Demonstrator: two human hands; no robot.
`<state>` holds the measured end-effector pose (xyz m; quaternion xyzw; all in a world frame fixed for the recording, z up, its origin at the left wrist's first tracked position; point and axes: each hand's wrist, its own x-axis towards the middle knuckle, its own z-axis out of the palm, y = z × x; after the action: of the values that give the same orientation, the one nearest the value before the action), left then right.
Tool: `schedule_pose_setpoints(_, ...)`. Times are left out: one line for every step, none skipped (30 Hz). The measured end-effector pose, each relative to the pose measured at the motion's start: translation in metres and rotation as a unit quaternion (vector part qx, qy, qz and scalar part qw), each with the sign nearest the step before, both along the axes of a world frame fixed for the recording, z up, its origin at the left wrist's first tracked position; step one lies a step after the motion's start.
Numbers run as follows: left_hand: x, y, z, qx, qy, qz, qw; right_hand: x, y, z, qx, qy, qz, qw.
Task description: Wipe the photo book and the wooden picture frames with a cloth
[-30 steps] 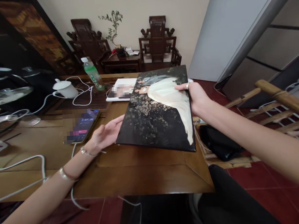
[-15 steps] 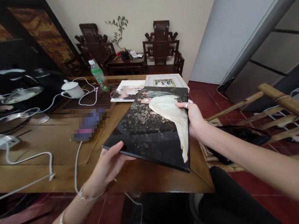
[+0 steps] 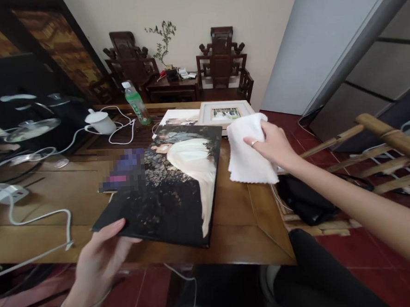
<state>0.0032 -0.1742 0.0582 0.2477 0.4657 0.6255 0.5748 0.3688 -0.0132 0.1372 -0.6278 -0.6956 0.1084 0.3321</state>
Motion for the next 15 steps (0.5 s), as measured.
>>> schedule_pose_setpoints(-0.003, -0.002, 0.000, -0.013, 0.001, 0.022, 1.000, 0.006, 0.004, 0.002, 0.027, -0.089, 0.021, 0.995)
schedule_pose_setpoints(-0.005, -0.004, 0.000, -0.028, 0.001, 0.046, 0.999, 0.011, 0.006, 0.004, 0.046, -0.170, 0.052, 0.983)
schedule_pose_setpoints(-0.007, -0.005, 0.000, -0.036, 0.000, 0.081, 0.996, 0.012, 0.007, 0.004, 0.062, -0.245, 0.092, 0.963)
schedule_pose_setpoints(-0.008, -0.006, 0.000, -0.045, -0.003, 0.109, 0.993, 0.011, 0.007, 0.003, 0.082, -0.312, 0.141, 0.936)
schedule_pose_setpoints(-0.009, -0.006, 0.000, -0.053, -0.007, 0.132, 0.990, 0.008, 0.004, -0.001, 0.110, -0.368, 0.190, 0.904)
schedule_pose_setpoints(-0.010, -0.006, -0.001, -0.059, -0.013, 0.148, 0.987, 0.002, 0.001, -0.007, 0.143, -0.411, 0.234, 0.869)
schedule_pose_setpoints(-0.010, -0.005, -0.002, -0.067, -0.019, 0.155, 0.986, -0.005, -0.005, -0.016, 0.177, -0.440, 0.267, 0.839)
schedule_pose_setpoints(-0.012, -0.004, -0.003, -0.074, -0.025, 0.157, 0.984, -0.013, -0.011, -0.028, 0.206, -0.457, 0.287, 0.817)
schedule_pose_setpoints(-0.013, -0.003, -0.004, -0.079, -0.029, 0.158, 0.984, -0.021, -0.017, -0.040, 0.230, -0.466, 0.294, 0.802)
schedule_pose_setpoints(-0.014, -0.002, -0.006, -0.081, -0.033, 0.157, 0.984, -0.028, -0.023, -0.053, 0.239, -0.467, 0.288, 0.801)
schedule_pose_setpoints(-0.016, -0.001, -0.007, -0.081, -0.036, 0.156, 0.984, -0.034, -0.029, -0.065, 0.240, -0.465, 0.282, 0.804)
schedule_pose_setpoints(-0.017, 0.000, -0.008, -0.079, -0.038, 0.154, 0.984, -0.039, -0.033, -0.074, 0.236, -0.462, 0.283, 0.807)
schedule_pose_setpoints(-0.019, 0.001, -0.009, -0.075, -0.039, 0.152, 0.985, -0.043, -0.036, -0.078, 0.220, -0.451, 0.296, 0.813)
schedule_pose_setpoints(-0.020, 0.002, -0.010, -0.070, -0.040, 0.151, 0.985, -0.046, -0.036, -0.078, 0.194, -0.433, 0.314, 0.822)
schedule_pose_setpoints(-0.021, 0.004, -0.011, -0.067, -0.041, 0.150, 0.986, -0.050, -0.034, -0.071, 0.162, -0.408, 0.318, 0.840)
